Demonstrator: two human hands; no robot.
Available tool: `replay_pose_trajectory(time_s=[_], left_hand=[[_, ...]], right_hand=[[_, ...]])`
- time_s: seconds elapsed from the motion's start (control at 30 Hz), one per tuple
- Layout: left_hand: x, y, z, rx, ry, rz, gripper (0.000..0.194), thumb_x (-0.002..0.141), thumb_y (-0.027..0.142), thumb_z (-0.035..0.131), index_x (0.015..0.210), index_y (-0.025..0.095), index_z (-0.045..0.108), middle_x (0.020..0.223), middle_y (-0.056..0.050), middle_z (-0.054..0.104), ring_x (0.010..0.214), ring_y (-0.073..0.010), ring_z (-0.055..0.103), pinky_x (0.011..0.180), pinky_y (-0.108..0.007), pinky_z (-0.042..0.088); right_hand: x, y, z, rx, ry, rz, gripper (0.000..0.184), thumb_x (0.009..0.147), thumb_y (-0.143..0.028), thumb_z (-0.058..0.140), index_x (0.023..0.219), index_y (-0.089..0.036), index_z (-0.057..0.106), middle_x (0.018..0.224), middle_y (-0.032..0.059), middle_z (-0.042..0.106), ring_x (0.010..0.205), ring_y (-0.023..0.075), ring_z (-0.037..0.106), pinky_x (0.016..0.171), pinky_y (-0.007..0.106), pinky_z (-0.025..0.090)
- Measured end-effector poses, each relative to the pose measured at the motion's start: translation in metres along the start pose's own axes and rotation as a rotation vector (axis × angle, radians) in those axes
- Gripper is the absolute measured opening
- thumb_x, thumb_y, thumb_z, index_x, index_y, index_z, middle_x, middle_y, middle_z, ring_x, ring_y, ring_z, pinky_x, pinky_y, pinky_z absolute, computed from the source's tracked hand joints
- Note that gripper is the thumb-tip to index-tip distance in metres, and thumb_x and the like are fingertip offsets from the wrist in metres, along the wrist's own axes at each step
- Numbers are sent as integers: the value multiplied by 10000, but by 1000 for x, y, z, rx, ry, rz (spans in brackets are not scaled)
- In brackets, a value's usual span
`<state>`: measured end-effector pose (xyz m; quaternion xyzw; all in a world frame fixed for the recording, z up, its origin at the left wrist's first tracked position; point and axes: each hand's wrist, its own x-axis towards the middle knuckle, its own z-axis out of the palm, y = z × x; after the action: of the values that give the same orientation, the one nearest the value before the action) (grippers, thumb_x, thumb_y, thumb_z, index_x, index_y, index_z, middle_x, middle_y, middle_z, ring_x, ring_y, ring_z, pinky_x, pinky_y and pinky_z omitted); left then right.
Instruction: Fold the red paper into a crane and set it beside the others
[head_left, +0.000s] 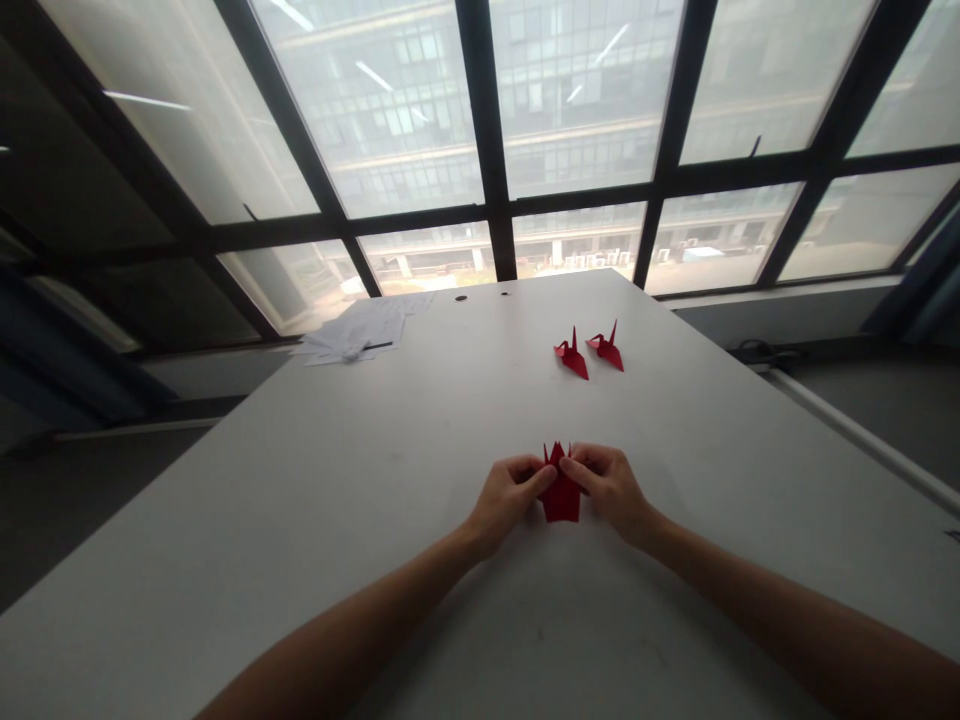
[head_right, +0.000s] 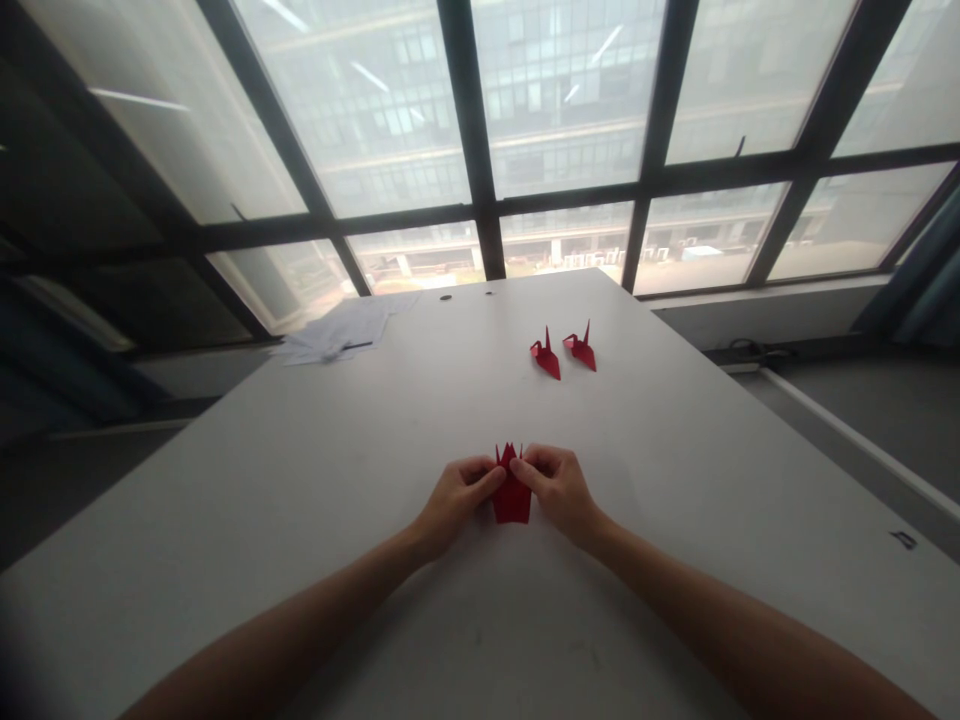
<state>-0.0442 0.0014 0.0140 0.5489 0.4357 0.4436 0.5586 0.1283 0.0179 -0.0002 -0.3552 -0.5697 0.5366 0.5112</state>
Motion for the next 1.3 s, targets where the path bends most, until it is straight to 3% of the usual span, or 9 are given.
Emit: replay_pose_trajectory(time_s=[0.4, 0.57, 0.73, 0.8, 0.9, 1.0, 1.13, 1.3], left_hand=[[-3, 1, 3, 19, 31, 8, 421, 771, 529, 751, 692, 118, 699, 640, -32, 628, 585, -117, 510, 569, -228, 377], [-4, 2, 1, 19, 18, 19, 399, 787, 502, 748, 728, 109, 725, 691, -54, 678, 628, -138, 562, 610, -241, 422], [-2, 0, 0, -16, 167, 101, 371, 786, 475, 758, 721, 112, 718, 673, -41, 674, 635, -137, 568, 621, -241, 441], [-1, -1, -2, -19, 160, 121, 364, 816, 476, 728, 779, 114, 734, 714, -52, 684, 668, -146, 584, 647, -251, 463], [2, 2, -7, -19, 139, 184, 357, 899, 455, 638, 1060, 148, 723, 902, -77, 700, 785, -170, 621, 705, -278, 503], [4, 8, -12, 33, 127, 300, 371, 893, 388, 663, 1215, 204, 663, 1061, -88, 669, 891, -181, 622, 753, -285, 515], [6, 14, -16, 125, 88, 405, 213, 876, 321, 692, 1041, 189, 722, 1031, -82, 641, 933, -187, 605, 781, -274, 496], [8, 14, -18, 63, 70, 398, 148, 845, 296, 729, 907, 166, 692, 953, -62, 625, 840, -161, 589, 705, -256, 480]], right_hand=[[1, -3, 0, -31, 19, 60, 413, 810, -564, 666, 680, -176, 606, 586, -29, 477, 542, 111, 376, 490, 249, 292], [2, -1, -2, -31, 103, 25, 456, 829, -553, 653, 587, -182, 547, 533, -40, 423, 507, 104, 354, 474, 254, 277], [-2, -3, 2, -95, -68, 29, 365, 813, -506, 695, 892, -150, 707, 720, 27, 646, 618, 147, 536, 555, 262, 426], [-3, -2, 3, -112, -103, 44, 329, 796, -466, 721, 857, -142, 719, 754, 44, 680, 672, 170, 581, 604, 278, 459], [-2, -1, 1, -31, -108, 115, 315, 788, -449, 722, 849, -140, 726, 757, 40, 692, 672, 171, 595, 610, 281, 468], [-2, -2, -2, 40, -156, 164, 312, 762, -430, 747, 862, -136, 722, 755, 31, 679, 656, 157, 583, 599, 271, 463], [-2, -5, -3, 69, -190, 179, 321, 744, -430, 767, 850, -132, 714, 742, 28, 663, 647, 149, 570, 596, 267, 456], [-2, -8, -4, 79, -206, 178, 314, 772, -424, 752, 879, -130, 719, 743, 31, 666, 639, 144, 566, 588, 261, 449]])
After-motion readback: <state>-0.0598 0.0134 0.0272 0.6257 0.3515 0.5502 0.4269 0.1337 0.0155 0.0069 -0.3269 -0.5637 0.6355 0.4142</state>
